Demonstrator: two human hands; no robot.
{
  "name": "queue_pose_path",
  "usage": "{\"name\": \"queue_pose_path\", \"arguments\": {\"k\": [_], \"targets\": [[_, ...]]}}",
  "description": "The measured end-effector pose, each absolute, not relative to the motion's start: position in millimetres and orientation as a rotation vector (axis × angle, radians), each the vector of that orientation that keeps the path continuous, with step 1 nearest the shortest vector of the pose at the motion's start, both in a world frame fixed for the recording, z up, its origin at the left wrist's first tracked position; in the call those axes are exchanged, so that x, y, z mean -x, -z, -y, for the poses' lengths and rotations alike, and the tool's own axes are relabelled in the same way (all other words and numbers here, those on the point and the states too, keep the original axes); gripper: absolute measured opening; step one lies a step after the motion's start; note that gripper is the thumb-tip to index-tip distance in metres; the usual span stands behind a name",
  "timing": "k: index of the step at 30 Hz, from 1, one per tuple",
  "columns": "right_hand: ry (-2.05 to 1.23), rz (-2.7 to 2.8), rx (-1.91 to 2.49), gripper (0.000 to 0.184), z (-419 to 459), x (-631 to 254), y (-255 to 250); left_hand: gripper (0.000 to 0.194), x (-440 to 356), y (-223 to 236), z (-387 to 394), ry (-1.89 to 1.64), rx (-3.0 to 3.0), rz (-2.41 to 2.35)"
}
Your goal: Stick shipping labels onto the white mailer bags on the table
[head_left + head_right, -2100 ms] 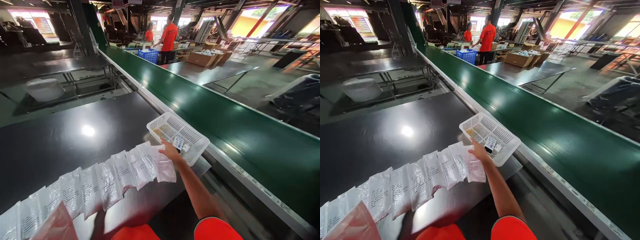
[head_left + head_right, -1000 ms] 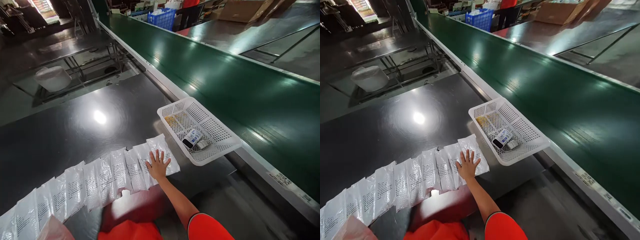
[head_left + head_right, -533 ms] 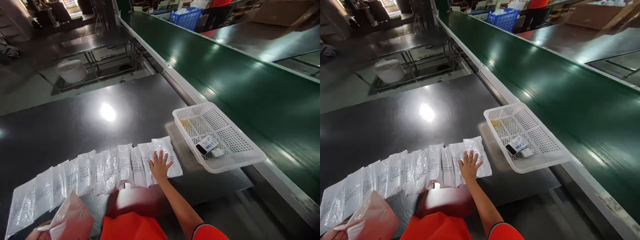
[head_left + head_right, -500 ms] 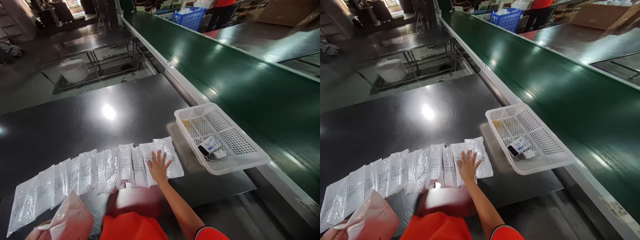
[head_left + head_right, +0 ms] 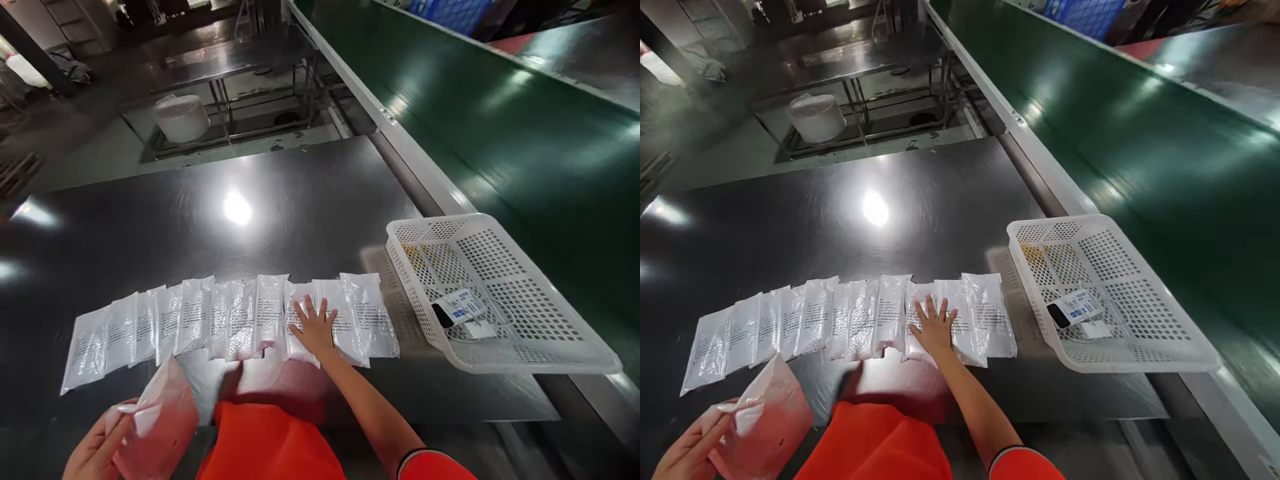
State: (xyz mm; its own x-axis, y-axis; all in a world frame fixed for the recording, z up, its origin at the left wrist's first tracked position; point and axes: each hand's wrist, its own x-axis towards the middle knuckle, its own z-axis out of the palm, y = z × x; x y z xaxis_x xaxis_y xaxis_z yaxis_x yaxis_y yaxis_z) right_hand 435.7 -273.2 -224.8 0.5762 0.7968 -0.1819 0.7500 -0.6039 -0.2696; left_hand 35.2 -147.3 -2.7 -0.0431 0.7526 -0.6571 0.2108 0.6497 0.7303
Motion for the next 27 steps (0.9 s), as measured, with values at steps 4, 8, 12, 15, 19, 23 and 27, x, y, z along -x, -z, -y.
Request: {"name": "queue_pose_path", "arguments": {"k": [4, 8, 12, 15, 19, 23, 27], "targets": [[-0.392, 1.406, 2.699, 0.060, 257, -420, 213, 0.047, -43, 1, 151, -0.548, -0.788, -1.593], [-0.263, 1.559, 2.461, 0.063, 224, -395, 210, 0.050, -52, -7, 150, -0.564, -0.765, -1.598], [-0.277, 1.708, 2.313, 0.070, 197, -378, 225, 0.053, -57, -10, 150, -0.582, -0.821, -1.641], [-0.222, 1.765, 2.303, 0.069, 204, -386, 241, 0.056, -53, -11, 151, -0.607, -0.803, -1.664], [-0.152, 1.879, 2.244, 0.068, 219, -393, 253, 0.058, -46, -9, 154, -0.627, -0.748, -1.686], [-0.135, 1.896, 2.236, 0.069, 213, -373, 258, 0.053, -49, -6, 155, -0.628, -0.740, -1.704], [-0.193, 1.907, 2.174, 0.071, 208, -365, 263, 0.055, -60, -10, 155, -0.668, -0.802, -1.720]]}}
